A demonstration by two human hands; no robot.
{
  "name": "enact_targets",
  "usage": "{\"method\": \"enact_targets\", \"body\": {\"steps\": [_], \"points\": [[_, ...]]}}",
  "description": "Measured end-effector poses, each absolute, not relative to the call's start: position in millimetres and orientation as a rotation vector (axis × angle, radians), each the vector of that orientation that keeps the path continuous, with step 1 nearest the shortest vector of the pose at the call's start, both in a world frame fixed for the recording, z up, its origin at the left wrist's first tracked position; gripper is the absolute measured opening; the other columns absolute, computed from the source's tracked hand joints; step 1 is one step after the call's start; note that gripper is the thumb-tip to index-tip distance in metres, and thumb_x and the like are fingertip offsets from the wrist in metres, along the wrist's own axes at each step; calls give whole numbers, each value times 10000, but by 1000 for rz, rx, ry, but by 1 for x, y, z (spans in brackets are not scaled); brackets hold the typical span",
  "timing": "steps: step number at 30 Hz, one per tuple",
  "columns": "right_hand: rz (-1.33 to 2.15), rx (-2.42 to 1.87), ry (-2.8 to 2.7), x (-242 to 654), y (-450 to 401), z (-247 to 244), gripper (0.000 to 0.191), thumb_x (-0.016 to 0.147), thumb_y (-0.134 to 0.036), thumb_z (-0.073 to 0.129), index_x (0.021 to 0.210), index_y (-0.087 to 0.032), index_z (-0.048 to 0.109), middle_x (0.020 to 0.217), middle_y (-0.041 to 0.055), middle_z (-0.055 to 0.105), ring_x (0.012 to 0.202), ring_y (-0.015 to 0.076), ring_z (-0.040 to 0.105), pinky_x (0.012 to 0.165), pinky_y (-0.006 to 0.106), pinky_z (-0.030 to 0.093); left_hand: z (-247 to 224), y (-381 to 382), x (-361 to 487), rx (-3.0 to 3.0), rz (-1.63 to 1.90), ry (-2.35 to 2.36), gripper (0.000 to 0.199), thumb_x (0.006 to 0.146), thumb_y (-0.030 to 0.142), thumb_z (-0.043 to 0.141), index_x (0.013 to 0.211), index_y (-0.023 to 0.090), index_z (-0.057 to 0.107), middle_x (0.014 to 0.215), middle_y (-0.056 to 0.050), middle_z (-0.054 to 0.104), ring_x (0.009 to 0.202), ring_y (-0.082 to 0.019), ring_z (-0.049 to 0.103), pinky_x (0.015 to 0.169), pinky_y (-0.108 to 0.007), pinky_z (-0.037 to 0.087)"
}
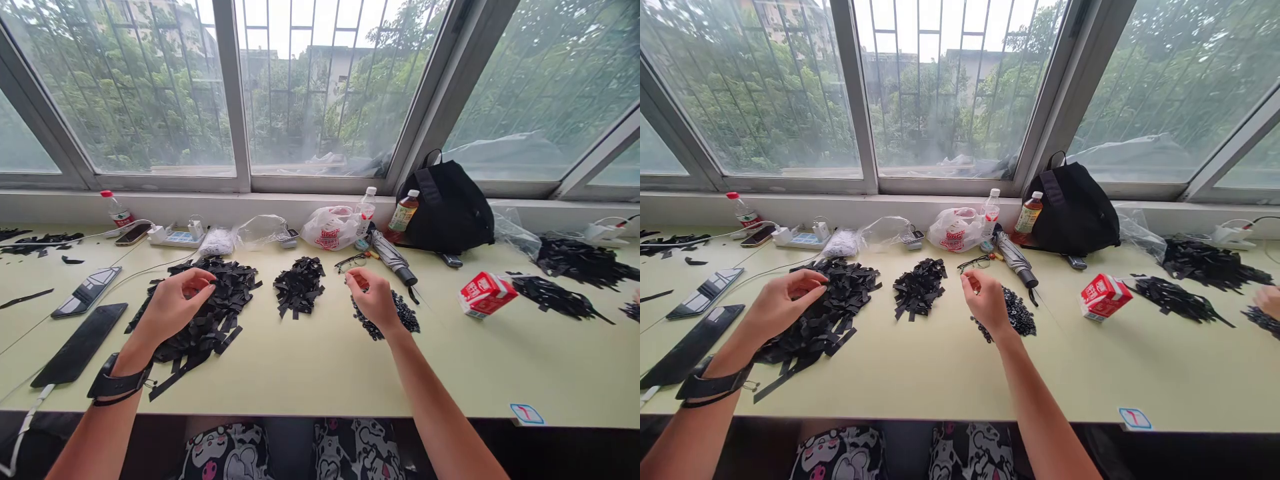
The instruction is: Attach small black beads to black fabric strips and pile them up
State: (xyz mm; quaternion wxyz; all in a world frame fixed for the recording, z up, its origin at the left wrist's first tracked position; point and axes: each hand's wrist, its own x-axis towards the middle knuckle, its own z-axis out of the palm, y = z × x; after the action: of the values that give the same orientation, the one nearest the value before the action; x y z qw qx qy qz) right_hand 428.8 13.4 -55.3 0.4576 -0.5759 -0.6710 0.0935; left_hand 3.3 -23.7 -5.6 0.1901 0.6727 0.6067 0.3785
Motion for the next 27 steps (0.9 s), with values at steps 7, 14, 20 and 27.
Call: {"method": "enact_targets", "body": {"steps": [7,14,20,27], "points": [[207,-1693,-1854,476,21,-59,207,865,-367,624,858,-225,774,861,63,775,684,210,646,666,324,450,15,-23,57,1662,1183,1232,317,839,389,743,1107,220,767,1029,-68,766,844,-213,724,741,-298,589],[181,-1877,-1967,468,20,-71,134,820,-313,661,757,-236,750,796,50,757,692,204,661,599,300,391,-14,-5,119,1575,1123,999,436,821,298,750,1245,200,756,940,-85,786,733,-174,692,627,-258,538],[190,-1909,-1974,466,20,-75,100,797,-284,673,740,-224,728,799,61,755,705,208,660,625,306,388,-50,1,140,1477,1076,872,519,802,308,807,1303,205,724,923,-91,792,816,-206,728,750,-315,585],[188,-1971,-1968,462,19,-74,87,788,-228,631,762,-214,713,820,66,748,707,195,647,603,285,365,-61,-2,143,1426,1033,877,491,806,376,828,1266,231,735,1182,-136,762,996,-276,762,829,-362,607]]}}
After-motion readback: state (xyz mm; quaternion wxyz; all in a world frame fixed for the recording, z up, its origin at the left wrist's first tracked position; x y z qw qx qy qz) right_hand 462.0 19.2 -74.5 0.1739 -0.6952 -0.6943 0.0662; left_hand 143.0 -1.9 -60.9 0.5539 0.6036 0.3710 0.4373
